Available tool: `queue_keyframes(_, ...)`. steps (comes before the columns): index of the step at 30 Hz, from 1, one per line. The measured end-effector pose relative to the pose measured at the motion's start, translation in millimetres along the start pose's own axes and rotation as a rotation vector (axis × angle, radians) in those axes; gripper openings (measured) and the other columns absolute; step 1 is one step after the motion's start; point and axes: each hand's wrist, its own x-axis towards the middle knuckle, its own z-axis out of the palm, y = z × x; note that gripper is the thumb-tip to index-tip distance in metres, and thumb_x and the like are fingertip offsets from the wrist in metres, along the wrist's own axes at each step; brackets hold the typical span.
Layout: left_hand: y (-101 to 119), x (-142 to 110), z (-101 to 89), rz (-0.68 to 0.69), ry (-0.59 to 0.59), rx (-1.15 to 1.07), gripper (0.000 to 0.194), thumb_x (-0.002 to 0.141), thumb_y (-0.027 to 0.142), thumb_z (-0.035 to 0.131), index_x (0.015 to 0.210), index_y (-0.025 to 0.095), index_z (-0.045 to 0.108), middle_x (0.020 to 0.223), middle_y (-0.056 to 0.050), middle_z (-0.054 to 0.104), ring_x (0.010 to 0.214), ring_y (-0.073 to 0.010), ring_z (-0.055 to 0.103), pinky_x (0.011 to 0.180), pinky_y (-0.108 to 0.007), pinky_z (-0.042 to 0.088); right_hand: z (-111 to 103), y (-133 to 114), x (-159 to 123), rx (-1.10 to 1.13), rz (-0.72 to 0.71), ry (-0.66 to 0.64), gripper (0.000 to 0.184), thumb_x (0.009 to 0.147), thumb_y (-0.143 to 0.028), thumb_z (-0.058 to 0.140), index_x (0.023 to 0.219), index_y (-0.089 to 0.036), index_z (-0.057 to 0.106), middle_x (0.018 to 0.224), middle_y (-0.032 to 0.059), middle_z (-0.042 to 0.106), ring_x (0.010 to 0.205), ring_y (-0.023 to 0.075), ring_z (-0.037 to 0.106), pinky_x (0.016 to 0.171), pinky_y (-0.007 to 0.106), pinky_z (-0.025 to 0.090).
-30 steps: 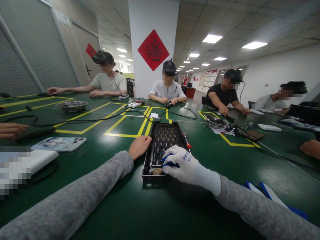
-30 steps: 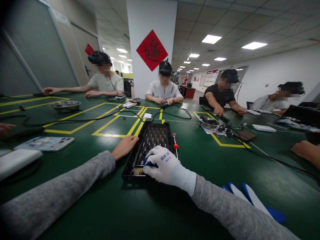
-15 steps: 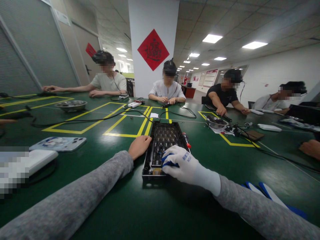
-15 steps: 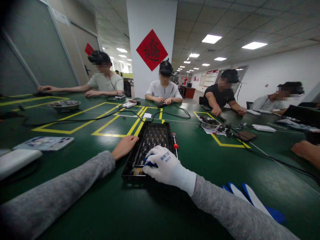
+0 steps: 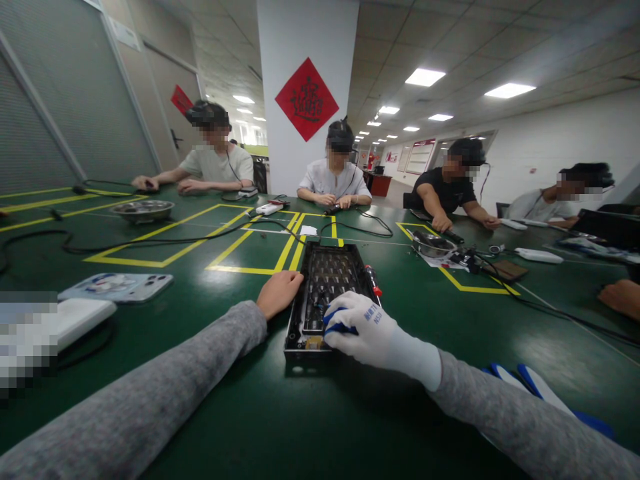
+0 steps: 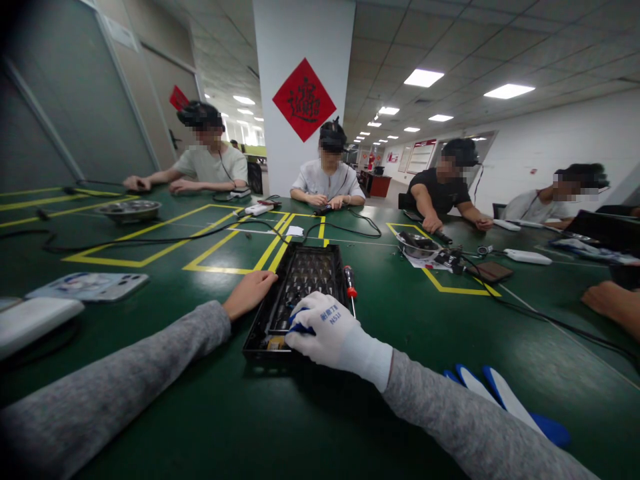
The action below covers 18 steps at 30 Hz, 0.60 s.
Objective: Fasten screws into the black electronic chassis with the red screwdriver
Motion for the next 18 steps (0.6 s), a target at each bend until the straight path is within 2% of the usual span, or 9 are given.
queue_keyframes(18,2.7,-1.4,-1.9,0.001,-0.01,-0.009,0.032,0.081,0.031,0.031,0.052,0.018,0.039,0.057,-0.001,0.049,0.059,-0.0148,0.047,0.054,-0.025,0.027,0.2,0.3,0.0,0.003,0.004,-0.013,0.017,0.079,-0.032,0.055,0.077,-0.018,0.066,0.093,0.0034,0.061,0.091,0.0153,0.051,0.085,0.031,0.039)
